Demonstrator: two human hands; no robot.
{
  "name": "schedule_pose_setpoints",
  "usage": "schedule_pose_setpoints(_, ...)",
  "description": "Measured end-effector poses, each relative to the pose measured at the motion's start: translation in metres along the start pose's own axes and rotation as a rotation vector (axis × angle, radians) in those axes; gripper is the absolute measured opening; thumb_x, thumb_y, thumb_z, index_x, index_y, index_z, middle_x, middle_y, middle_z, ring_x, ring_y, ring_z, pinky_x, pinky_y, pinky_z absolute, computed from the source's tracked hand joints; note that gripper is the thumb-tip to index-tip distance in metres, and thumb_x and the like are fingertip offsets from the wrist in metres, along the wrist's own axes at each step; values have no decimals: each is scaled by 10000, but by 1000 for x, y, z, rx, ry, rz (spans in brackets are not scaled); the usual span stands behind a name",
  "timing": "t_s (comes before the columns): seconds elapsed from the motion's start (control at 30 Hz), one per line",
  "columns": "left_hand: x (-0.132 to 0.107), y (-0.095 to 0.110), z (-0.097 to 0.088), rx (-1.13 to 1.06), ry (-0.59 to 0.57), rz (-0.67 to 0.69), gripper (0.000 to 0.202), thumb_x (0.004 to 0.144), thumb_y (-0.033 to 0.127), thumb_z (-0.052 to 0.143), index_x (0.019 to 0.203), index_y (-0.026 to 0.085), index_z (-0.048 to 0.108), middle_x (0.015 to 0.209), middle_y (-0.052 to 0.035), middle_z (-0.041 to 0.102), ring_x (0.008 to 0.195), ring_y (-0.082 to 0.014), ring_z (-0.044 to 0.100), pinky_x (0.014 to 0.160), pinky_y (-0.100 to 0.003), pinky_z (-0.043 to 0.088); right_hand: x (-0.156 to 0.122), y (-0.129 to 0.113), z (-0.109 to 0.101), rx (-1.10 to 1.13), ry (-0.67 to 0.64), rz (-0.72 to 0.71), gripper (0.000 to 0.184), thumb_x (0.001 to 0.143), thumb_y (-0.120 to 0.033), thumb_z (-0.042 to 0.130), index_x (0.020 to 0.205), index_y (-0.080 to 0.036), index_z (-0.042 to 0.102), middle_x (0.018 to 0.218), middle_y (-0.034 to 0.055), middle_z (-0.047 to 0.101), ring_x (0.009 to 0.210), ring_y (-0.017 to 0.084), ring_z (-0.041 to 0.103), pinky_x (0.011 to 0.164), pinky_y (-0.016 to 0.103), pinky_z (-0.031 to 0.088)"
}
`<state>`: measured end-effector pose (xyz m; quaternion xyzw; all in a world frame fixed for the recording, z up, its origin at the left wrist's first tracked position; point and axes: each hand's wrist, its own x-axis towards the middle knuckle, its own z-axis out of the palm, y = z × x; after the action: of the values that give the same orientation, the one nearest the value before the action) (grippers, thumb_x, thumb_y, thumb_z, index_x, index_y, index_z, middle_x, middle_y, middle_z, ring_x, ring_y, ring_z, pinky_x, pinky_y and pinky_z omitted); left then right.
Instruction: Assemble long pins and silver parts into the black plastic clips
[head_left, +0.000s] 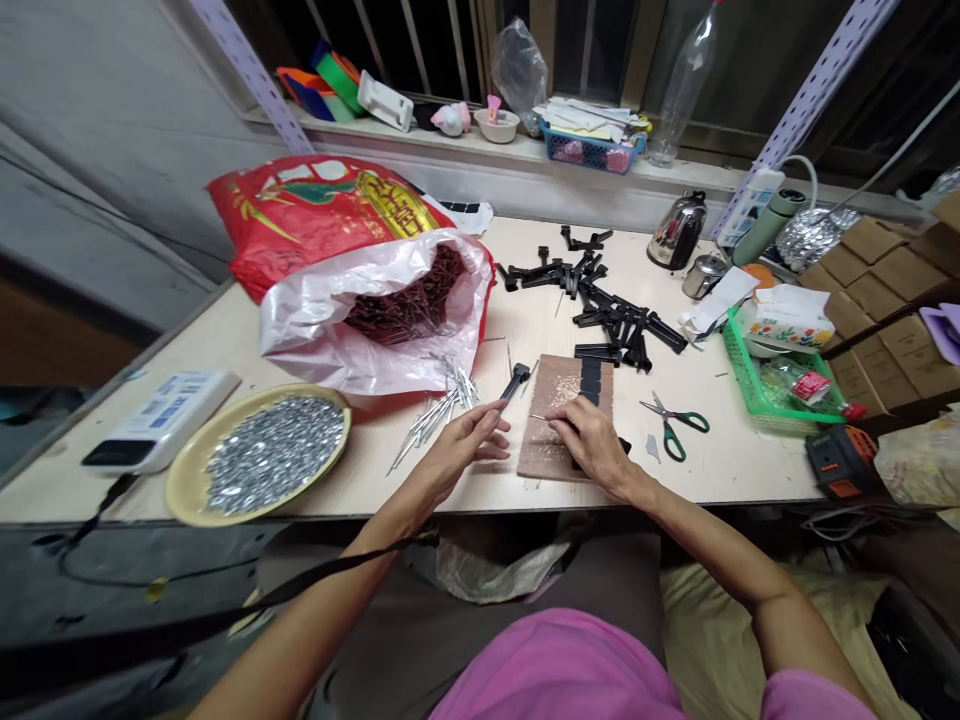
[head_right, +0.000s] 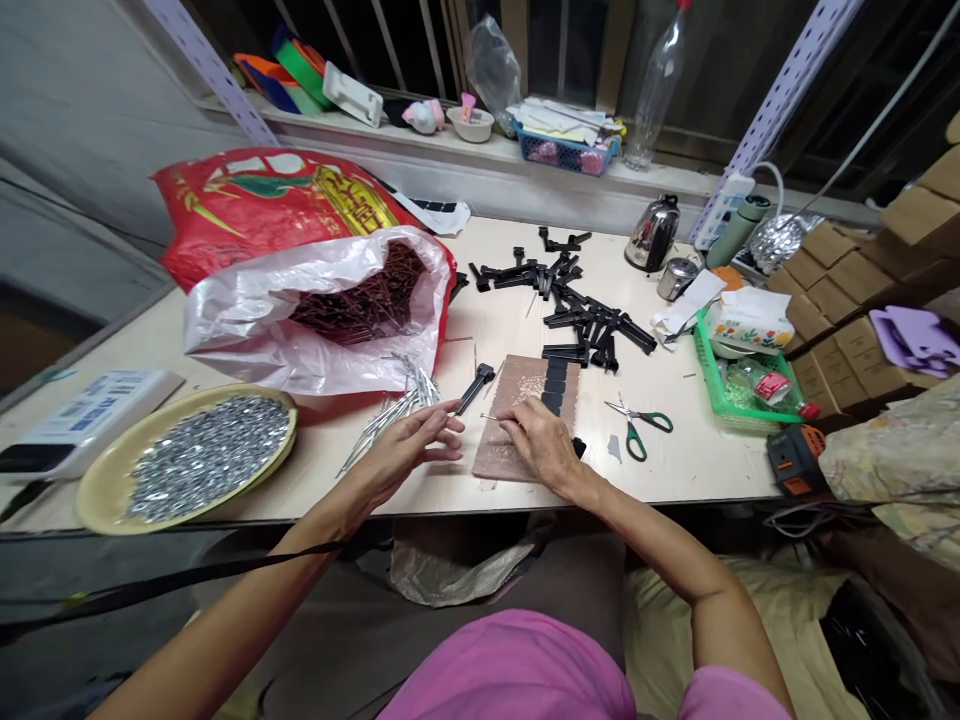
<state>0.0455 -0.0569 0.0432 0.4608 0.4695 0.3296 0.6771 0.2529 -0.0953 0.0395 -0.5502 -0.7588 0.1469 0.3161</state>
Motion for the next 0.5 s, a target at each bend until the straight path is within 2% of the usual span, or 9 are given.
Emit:
schedule_pose_setpoints(0.13,4,-16,-2,268,-49,121,594,764,565,584,1182,142,587,899,-70,659,738,-183,645,680,-345,564,11,33,-28,-206,21,106,153,929,-206,500,957,-198,649,922,34,602,850,140,594,693,234,454)
schedule_pose_setpoints(0.23,12,-34,2,601,-155,406,508,826,528,525,1194,186,598,1076,-113,673,975,-254,647,888,-435,519,32,63,-44,-348,-13,131,151,924,-203,514,944,-185,662,911,43,604,865,148,578,699,238,448)
schedule_pose_setpoints(0.3,19,-48,5,801,-243,614,497,876,486,470,1274,197,546,1272,-132,603,1218,-285,526,1028,-464,421,46,81,-50,-419,-45,128,150,918,-195,522,925,-169,670,896,53,607,878,161,565,713,251,453)
schedule_pose_setpoints(0.4,29,-66,8,1037,-331,794,574,931,421,392,1451,194,305,1478,-140,397,1399,-288,282,1102,-477,330,45,94,-48,-474,-82,86,154,914,-169,520,887,-140,669,870,66,612,858,168,551,697,265,462)
schedule_pose_setpoints(0.43,31,-71,8,1103,-340,824,610,939,403,380,1485,200,201,1509,-141,337,1416,-288,233,1106,-480,322,35,93,-44,-468,-94,36,172,921,-154,499,878,-131,664,856,67,611,837,162,548,684,262,464)
schedule_pose_setpoints(0.5,34,-77,8,1202,-346,862,678,947,372,372,1503,218,17,1540,-143,254,1425,-290,185,1104,-488,323,7,85,-37,-411,-142,-153,230,944,-126,432,874,-120,651,822,61,606,794,145,540,659,246,463)
